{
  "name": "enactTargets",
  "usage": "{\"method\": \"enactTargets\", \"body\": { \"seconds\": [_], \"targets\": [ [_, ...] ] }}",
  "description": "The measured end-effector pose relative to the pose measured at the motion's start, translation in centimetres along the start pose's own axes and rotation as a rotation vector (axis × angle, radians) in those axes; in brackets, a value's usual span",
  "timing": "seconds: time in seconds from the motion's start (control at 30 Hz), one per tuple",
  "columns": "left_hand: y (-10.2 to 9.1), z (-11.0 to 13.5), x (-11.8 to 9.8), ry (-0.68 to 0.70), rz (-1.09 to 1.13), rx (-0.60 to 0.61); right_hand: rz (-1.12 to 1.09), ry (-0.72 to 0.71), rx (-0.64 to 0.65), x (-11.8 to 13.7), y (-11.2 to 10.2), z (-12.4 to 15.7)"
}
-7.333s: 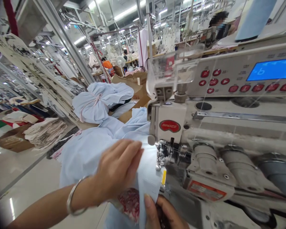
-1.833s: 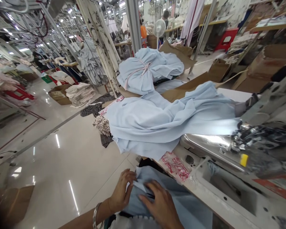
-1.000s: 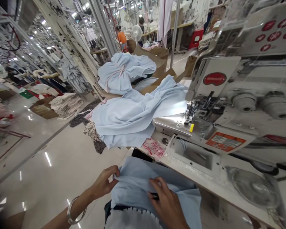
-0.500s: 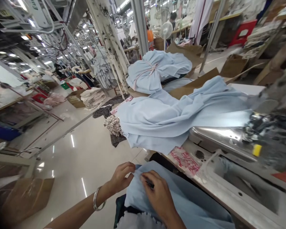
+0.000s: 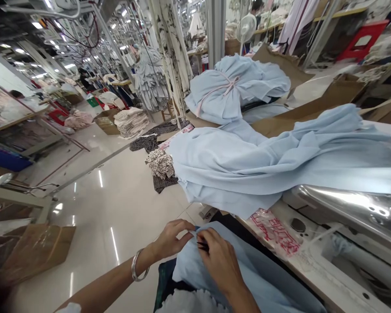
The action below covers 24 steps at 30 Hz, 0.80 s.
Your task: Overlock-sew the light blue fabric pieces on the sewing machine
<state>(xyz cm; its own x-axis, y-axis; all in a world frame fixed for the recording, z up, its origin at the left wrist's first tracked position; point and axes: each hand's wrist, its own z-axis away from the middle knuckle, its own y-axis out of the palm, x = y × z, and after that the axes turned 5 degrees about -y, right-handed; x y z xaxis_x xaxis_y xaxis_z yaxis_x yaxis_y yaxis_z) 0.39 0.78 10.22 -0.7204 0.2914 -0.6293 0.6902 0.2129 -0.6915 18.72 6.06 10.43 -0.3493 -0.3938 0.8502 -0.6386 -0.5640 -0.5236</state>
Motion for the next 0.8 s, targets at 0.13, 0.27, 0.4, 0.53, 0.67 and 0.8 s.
{"method": "enactTargets", "body": {
  "seconds": [0.13,0.27,0.4,0.53,0.67,0.8],
  "targets": [
    [-0.2,0.1,0.6,-0.012,0.001,0.027,-0.091,0.077,-0.025,-0.6,-0.1,-0.9],
    [-0.3,0.2,1.1,0.038,-0.01,0.053,-0.184,0.156,-0.017,-1.6,0.0,-1.8],
    [-0.1,0.3,1.8,0.15,-0.129,0.076,-0.235,0.177,0.023,-1.9,0.2,-2.5],
    [0.4,0.4,2.6,0.263,-0.28,0.045,-0.147,0.178,0.043,-2.3,0.2,-3.3],
    [0.3,1.2,2.5,0.291,-0.301,-0.003,0.109,0.212,0.01,-3.5,0.1,-4.1],
    [0.2,4.8,2.0,0.412,-0.211,0.211,0.411,0.318,-0.051,-4.7,0.4,-5.2]
  ]
}}
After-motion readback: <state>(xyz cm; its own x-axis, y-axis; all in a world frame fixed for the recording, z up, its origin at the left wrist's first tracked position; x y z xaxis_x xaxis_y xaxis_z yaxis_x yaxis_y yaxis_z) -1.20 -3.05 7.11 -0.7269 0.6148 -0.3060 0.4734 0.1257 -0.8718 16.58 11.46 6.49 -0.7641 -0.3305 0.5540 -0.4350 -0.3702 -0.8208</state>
